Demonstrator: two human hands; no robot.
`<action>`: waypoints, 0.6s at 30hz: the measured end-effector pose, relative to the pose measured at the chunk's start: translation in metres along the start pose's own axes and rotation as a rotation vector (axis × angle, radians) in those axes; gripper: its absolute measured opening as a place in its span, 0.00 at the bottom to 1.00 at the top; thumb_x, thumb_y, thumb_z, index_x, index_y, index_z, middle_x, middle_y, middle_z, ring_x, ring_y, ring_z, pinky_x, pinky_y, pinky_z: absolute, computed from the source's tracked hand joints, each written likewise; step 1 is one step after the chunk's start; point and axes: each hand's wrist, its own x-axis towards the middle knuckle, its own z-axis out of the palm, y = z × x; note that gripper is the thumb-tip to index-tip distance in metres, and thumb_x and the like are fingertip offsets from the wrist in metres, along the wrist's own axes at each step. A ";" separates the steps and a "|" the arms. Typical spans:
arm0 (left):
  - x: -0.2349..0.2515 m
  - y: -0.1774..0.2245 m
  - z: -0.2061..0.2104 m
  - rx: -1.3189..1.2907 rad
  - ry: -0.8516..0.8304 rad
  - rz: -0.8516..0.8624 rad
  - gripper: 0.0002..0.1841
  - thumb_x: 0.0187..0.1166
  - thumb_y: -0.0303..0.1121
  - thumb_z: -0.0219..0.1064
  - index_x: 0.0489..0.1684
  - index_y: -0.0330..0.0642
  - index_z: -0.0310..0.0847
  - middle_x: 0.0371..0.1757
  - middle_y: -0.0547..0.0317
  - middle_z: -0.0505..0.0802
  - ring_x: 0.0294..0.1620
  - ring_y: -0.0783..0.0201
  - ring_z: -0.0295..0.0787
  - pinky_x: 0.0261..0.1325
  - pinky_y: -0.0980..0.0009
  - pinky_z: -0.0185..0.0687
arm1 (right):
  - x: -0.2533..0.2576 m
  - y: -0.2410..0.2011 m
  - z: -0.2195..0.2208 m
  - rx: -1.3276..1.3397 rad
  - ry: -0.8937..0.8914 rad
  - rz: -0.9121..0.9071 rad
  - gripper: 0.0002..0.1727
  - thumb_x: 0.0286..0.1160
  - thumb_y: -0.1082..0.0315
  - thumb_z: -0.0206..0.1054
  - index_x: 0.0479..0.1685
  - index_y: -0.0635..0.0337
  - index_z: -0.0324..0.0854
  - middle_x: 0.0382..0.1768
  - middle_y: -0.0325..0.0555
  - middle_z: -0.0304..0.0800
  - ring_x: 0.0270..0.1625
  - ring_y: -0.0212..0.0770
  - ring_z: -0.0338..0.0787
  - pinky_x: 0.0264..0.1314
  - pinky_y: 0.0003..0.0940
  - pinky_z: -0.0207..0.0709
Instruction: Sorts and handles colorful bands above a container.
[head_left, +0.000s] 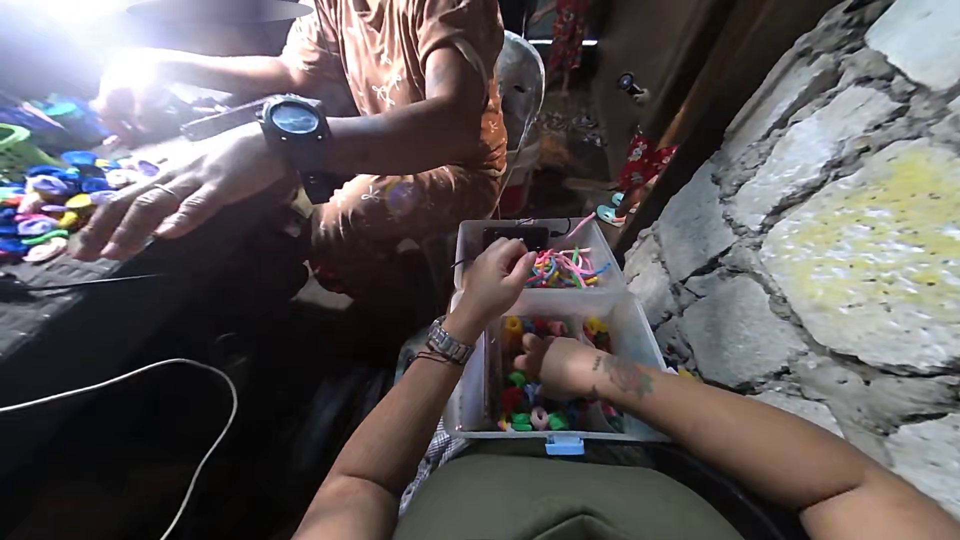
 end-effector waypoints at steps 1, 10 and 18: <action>0.000 0.001 0.001 -0.018 -0.010 0.002 0.13 0.86 0.34 0.60 0.35 0.36 0.84 0.34 0.56 0.82 0.34 0.67 0.78 0.40 0.70 0.76 | 0.000 0.002 0.000 -0.021 -0.032 0.005 0.20 0.78 0.69 0.69 0.67 0.66 0.81 0.72 0.71 0.73 0.68 0.73 0.81 0.63 0.70 0.77; -0.002 0.000 -0.002 -0.120 -0.121 -0.001 0.16 0.90 0.36 0.54 0.43 0.34 0.85 0.40 0.54 0.87 0.41 0.65 0.84 0.49 0.64 0.83 | -0.031 0.024 -0.034 0.454 0.662 -0.158 0.13 0.80 0.69 0.61 0.48 0.69 0.88 0.43 0.57 0.92 0.48 0.48 0.91 0.57 0.48 0.81; -0.006 0.000 0.002 -0.360 -0.181 0.221 0.20 0.81 0.37 0.67 0.64 0.31 0.78 0.52 0.55 0.89 0.45 0.73 0.87 0.52 0.72 0.87 | -0.031 0.022 -0.035 1.453 0.889 -0.337 0.08 0.88 0.72 0.56 0.58 0.59 0.74 0.33 0.35 0.85 0.26 0.23 0.79 0.29 0.17 0.74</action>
